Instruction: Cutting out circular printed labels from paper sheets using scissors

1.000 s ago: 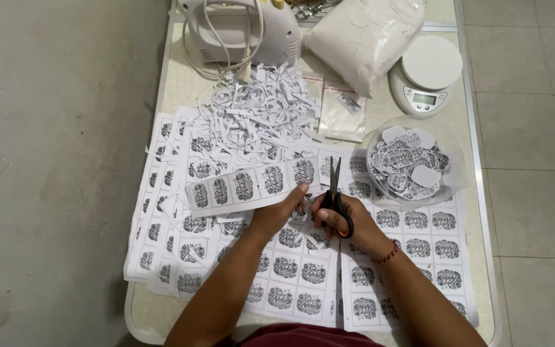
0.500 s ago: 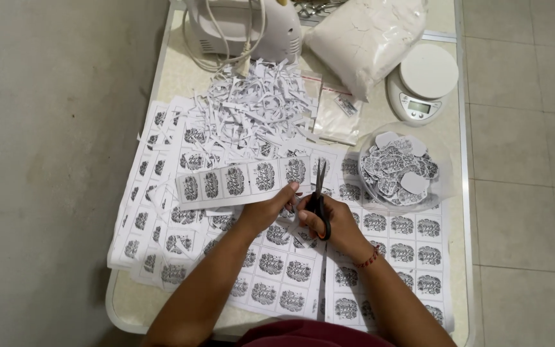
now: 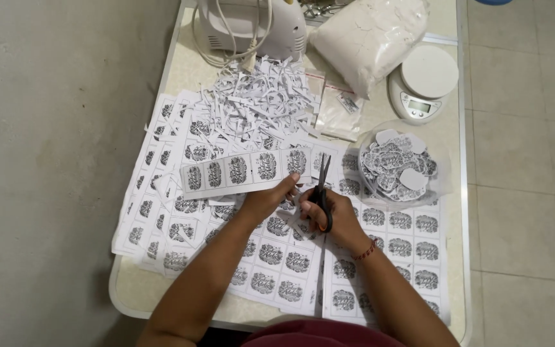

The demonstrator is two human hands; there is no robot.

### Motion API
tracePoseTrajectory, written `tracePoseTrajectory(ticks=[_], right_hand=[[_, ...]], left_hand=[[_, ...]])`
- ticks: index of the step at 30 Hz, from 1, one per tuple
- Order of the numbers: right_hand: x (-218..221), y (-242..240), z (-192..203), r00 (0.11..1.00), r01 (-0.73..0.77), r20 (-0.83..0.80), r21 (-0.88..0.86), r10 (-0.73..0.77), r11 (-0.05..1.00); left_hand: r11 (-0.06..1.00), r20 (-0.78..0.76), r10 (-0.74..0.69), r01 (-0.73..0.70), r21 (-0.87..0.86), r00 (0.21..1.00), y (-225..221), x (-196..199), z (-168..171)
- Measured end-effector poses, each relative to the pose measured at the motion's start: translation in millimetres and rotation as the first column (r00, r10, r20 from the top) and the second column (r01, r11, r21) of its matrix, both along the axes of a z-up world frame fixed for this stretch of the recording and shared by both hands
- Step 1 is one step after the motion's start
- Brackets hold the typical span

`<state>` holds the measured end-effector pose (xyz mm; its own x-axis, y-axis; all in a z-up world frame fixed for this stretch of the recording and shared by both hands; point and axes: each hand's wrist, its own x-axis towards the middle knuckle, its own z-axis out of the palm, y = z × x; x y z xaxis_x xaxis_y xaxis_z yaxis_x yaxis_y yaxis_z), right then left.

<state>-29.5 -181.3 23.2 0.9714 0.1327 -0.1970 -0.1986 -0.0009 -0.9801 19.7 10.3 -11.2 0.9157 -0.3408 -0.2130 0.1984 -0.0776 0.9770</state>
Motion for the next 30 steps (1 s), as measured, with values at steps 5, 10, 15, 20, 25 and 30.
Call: tracePoseTrajectory(ticks=[5, 10, 15, 20, 25, 30], right_hand=[[10, -7, -2, 0.999, -0.044, -0.020, 0.068, 0.045, 0.997], [19, -19, -16, 0.982, -0.166, -0.063, 0.141, 0.176, 0.976], [22, -24, -13, 0.954, -0.285, -0.018, 0.243, 0.298, 0.927], [21, -22, -12, 0.943, -0.327, 0.007, 0.191, 0.332, 0.925], [20, -21, -12, 0.935, -0.351, 0.010, 0.161, 0.355, 0.922], [18, -19, -7, 0.942, -0.337, 0.011, 0.063, 0.337, 0.939]], left_hand=[[0.999, -0.069, -0.018, 0.021, 0.036, 0.997, -2, 11, 21], [1.000, -0.092, 0.015, -0.017, -0.024, 0.996, -1, 7, -10], [1.000, -0.026, 0.013, -0.013, 0.002, 1.000, -8, 11, -8], [0.999, -0.031, 0.019, -0.018, 0.035, 0.999, -3, 2, 17], [0.997, -0.093, 0.061, -0.064, -0.035, 0.994, 3, -5, 33], [0.997, -0.071, 0.068, -0.070, -0.026, 0.995, -5, 3, 18]])
